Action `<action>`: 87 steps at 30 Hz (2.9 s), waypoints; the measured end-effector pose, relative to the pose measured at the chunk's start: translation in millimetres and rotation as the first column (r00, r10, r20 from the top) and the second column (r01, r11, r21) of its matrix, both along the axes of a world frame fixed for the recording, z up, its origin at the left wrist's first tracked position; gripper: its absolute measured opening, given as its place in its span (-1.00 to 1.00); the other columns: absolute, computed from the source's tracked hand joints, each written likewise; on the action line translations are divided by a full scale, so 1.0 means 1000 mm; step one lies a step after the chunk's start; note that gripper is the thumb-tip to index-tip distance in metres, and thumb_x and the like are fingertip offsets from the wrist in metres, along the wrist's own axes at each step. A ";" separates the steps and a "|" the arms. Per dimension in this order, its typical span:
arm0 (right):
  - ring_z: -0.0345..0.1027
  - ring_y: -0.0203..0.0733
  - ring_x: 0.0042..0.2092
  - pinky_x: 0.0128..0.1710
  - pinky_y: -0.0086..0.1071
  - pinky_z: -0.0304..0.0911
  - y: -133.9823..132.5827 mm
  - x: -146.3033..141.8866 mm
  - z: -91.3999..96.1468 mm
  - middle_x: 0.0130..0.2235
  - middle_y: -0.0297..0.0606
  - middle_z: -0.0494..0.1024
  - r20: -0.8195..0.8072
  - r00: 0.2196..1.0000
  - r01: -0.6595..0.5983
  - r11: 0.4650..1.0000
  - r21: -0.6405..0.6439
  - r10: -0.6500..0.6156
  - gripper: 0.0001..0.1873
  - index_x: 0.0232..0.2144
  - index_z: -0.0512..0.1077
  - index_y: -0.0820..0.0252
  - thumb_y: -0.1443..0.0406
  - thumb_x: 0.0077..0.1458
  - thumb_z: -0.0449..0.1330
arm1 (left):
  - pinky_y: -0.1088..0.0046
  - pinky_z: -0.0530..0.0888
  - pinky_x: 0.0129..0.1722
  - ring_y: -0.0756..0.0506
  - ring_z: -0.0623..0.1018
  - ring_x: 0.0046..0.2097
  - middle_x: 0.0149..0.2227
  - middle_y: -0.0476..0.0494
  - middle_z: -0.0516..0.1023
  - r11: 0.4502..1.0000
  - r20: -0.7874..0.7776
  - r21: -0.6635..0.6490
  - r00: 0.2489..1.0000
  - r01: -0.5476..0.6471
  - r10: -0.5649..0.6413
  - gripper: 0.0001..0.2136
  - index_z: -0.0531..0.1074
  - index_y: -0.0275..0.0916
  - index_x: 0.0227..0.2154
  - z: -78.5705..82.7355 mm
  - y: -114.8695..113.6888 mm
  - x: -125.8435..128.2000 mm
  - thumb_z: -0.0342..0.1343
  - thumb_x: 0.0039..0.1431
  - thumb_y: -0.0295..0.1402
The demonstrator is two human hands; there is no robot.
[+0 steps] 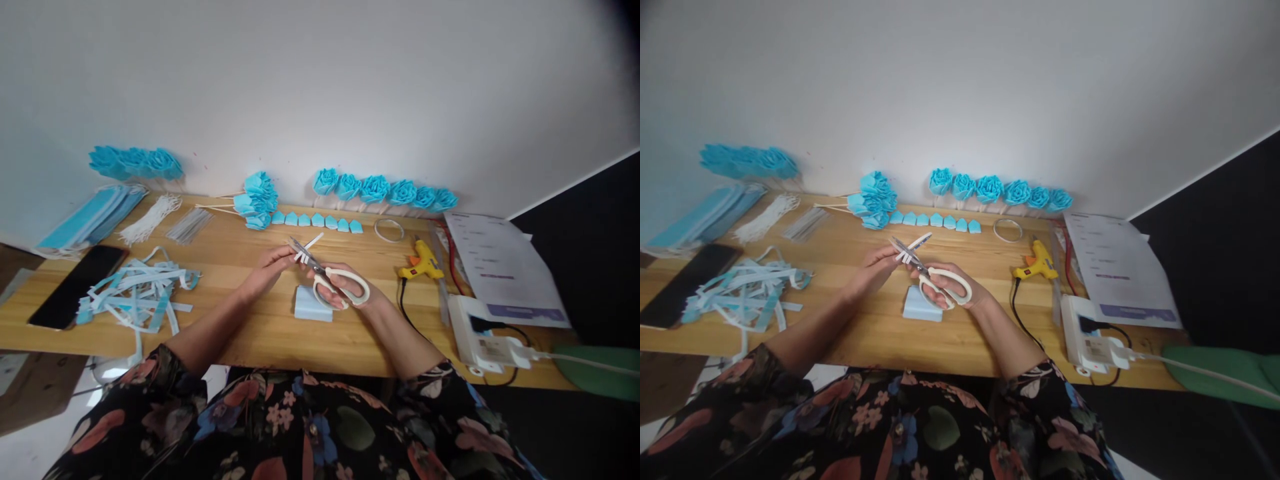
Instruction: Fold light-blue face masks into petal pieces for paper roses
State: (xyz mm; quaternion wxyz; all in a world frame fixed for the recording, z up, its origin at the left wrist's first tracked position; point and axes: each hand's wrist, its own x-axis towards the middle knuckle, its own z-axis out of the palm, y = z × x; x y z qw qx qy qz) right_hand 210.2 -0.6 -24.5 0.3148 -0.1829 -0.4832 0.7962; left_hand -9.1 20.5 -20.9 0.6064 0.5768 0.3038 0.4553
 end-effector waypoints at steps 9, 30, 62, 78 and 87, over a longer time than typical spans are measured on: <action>0.19 -0.50 -0.62 -0.68 -0.60 0.06 -0.007 -0.002 0.013 -0.47 -0.38 0.44 0.241 0.966 -0.105 0.993 0.046 0.091 -0.37 -0.02 0.42 0.34 -0.04 0.05 0.33 | 0.49 0.28 -0.51 0.02 0.37 -0.53 -0.53 -0.05 0.48 0.973 0.081 -0.219 0.992 -0.079 0.098 -0.66 0.57 -0.31 -0.34 0.003 0.006 0.003 0.27 0.06 -0.08; 0.28 -0.36 -0.51 -0.58 -0.49 0.19 0.001 0.005 -0.002 -0.38 -0.31 0.42 0.031 0.998 -0.065 0.992 0.105 0.062 -0.35 0.06 0.33 0.28 -0.11 0.16 0.17 | 0.40 0.31 -0.34 -0.04 0.39 -0.41 -0.50 -0.09 0.45 0.979 0.214 -0.204 0.974 -0.027 0.071 -0.53 0.50 -0.31 -0.48 -0.002 0.009 0.003 0.25 0.04 0.09; 0.13 -0.45 -0.64 -0.72 -0.54 0.11 0.003 0.003 -0.005 -0.48 -0.38 0.40 -0.095 0.993 -0.070 0.996 0.052 0.074 -0.43 0.01 0.41 0.26 -0.06 0.18 0.20 | 0.35 0.31 -0.14 -0.13 0.45 -0.25 -0.42 -0.13 0.48 1.000 -0.035 0.000 0.999 0.010 -0.010 -0.58 0.48 -0.29 -0.55 -0.009 0.006 -0.003 0.19 0.15 0.01; 0.19 -0.43 -0.62 -0.68 -0.54 0.16 0.003 0.001 -0.006 -0.46 -0.38 0.43 -0.131 0.984 -0.121 0.992 0.020 0.122 -0.41 0.00 0.41 0.25 -0.10 0.15 0.21 | 0.36 0.31 -0.15 -0.11 0.43 -0.29 -0.45 -0.10 0.48 1.000 0.036 -0.022 0.999 -0.014 0.015 -0.74 0.53 -0.26 -0.54 0.002 0.005 -0.003 0.22 0.10 -0.18; 0.13 -0.47 -0.65 -0.73 -0.57 0.09 0.002 0.001 -0.006 -0.49 -0.42 0.41 -0.120 0.987 -0.102 0.995 0.013 0.103 -0.40 -0.01 0.42 0.27 -0.09 0.14 0.22 | 0.37 0.31 -0.20 -0.09 0.43 -0.32 -0.47 -0.11 0.49 1.000 0.061 -0.002 0.998 -0.007 0.007 -0.74 0.52 -0.27 -0.58 -0.003 0.008 -0.003 0.24 0.07 -0.19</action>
